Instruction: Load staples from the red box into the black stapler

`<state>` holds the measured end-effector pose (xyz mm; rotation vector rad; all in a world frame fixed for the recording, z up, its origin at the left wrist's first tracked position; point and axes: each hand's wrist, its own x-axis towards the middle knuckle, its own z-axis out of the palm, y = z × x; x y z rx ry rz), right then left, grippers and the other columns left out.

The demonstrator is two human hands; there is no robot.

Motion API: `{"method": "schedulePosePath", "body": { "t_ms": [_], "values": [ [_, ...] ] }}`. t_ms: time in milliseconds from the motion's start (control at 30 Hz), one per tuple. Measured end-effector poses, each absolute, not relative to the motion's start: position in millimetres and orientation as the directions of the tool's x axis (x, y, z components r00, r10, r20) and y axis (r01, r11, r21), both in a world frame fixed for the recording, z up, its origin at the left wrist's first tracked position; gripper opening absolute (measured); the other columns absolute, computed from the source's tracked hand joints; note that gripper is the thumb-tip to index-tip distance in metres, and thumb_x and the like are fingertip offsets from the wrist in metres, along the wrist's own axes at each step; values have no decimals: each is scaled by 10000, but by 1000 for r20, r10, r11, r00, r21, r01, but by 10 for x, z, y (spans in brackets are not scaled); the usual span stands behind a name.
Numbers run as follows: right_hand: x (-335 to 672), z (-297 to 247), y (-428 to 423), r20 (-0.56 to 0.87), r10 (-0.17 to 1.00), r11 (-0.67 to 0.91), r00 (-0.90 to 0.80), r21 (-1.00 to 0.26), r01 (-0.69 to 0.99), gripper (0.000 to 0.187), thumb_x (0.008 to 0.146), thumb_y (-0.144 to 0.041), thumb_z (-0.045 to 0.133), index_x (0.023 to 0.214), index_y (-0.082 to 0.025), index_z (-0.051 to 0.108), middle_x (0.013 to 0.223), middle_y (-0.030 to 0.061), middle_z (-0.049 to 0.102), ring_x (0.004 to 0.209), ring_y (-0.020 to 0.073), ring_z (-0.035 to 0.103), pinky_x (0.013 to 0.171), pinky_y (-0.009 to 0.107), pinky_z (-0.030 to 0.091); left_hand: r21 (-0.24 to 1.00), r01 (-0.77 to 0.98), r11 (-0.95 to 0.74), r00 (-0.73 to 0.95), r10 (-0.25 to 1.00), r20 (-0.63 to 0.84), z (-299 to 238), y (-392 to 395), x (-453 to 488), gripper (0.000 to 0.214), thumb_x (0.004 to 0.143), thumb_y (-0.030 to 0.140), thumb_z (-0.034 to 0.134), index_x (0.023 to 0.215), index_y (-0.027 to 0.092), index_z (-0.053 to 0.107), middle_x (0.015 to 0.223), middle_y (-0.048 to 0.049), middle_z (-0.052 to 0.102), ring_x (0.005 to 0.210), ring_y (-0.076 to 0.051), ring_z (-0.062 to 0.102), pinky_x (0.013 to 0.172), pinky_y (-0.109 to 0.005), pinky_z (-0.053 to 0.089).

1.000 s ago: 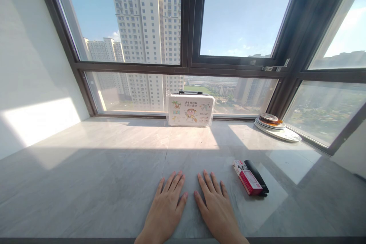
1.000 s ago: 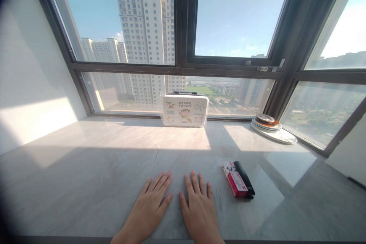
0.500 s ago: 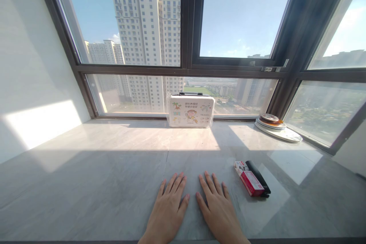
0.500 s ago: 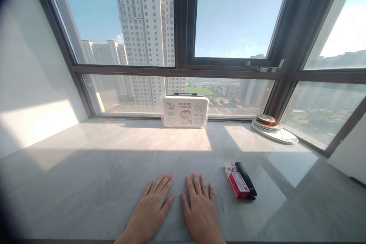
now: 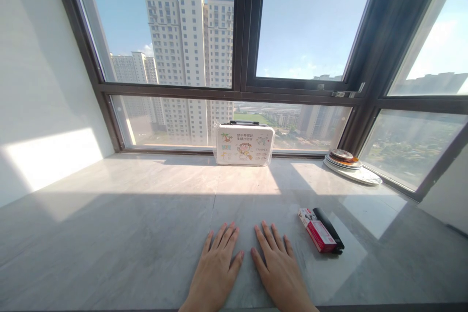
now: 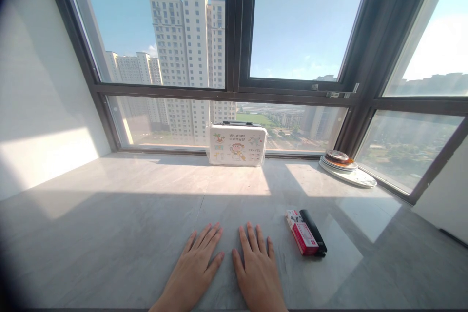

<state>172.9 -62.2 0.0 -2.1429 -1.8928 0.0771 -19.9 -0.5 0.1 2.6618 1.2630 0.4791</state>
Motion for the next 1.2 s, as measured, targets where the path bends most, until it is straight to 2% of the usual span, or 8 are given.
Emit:
{"method": "schedulePosePath", "body": {
  "t_ms": [233,333,433,600,800,933,1067,1200],
  "values": [
    [1738,-33,-625,251,957,-20,147,-445,895,518,974,-489,459,1461,-324,521,1571,28,399,1489,329,277,1209,592,190,283,728,-624,596,781,187,7,-1,-204,568,1038,552,248,1558,333,316,1628,26,286,1519,-253,233,1238,-576,198],
    [1868,30,-738,319,933,118,169,-712,692,415,996,-474,445,1269,-280,690,1339,64,651,1296,289,557,1119,448,423,286,740,-609,590,792,159,14,10,-193,573,1036,550,251,1558,323,320,1634,22,261,1523,-256,222,1239,-583,183],
    [2264,176,-919,422,862,185,282,-778,600,410,966,-515,514,1222,-255,701,1246,77,681,1112,254,650,922,312,546,297,743,-600,586,797,146,13,23,-187,571,1037,536,253,1562,318,310,1635,26,252,1525,-252,215,1244,-574,172],
    [3427,389,-1031,450,628,-180,635,-709,682,593,864,-652,564,1243,-212,683,1009,92,692,755,207,601,630,290,496,312,730,-608,589,791,163,-24,33,-194,564,1041,527,258,1563,321,302,1633,20,268,1521,-249,227,1248,-549,170],
    [3985,357,-849,30,902,-229,430,-812,537,579,801,-675,581,1056,-186,758,860,79,719,801,257,623,720,327,469,316,724,-614,579,789,207,-53,13,-181,539,1042,492,297,1556,334,320,1628,16,290,1520,-243,233,1249,-533,169],
    [3660,327,-778,-81,952,-203,296,-889,410,569,796,-696,582,907,-168,763,741,49,690,624,183,546,570,263,381,319,723,-613,571,790,226,-47,-2,-163,528,1037,472,324,1551,351,331,1624,23,303,1516,-237,244,1249,-527,172],
    [3090,316,-672,-116,967,-189,228,-925,329,600,821,-699,562,992,-160,763,622,-3,625,446,105,371,442,227,238,336,714,-614,569,789,231,-35,-11,-154,519,1037,469,332,1542,349,353,1623,18,312,1516,-233,244,1252,-522,154],
    [2360,275,-440,3,978,-78,206,-921,382,587,893,-659,497,1055,-160,759,673,4,655,473,110,430,469,216,304,471,691,-548,509,832,220,-19,-10,-172,538,1041,505,316,1538,305,367,1601,-7,368,1503,-223,279,1259,-496,130]
  ]
}}
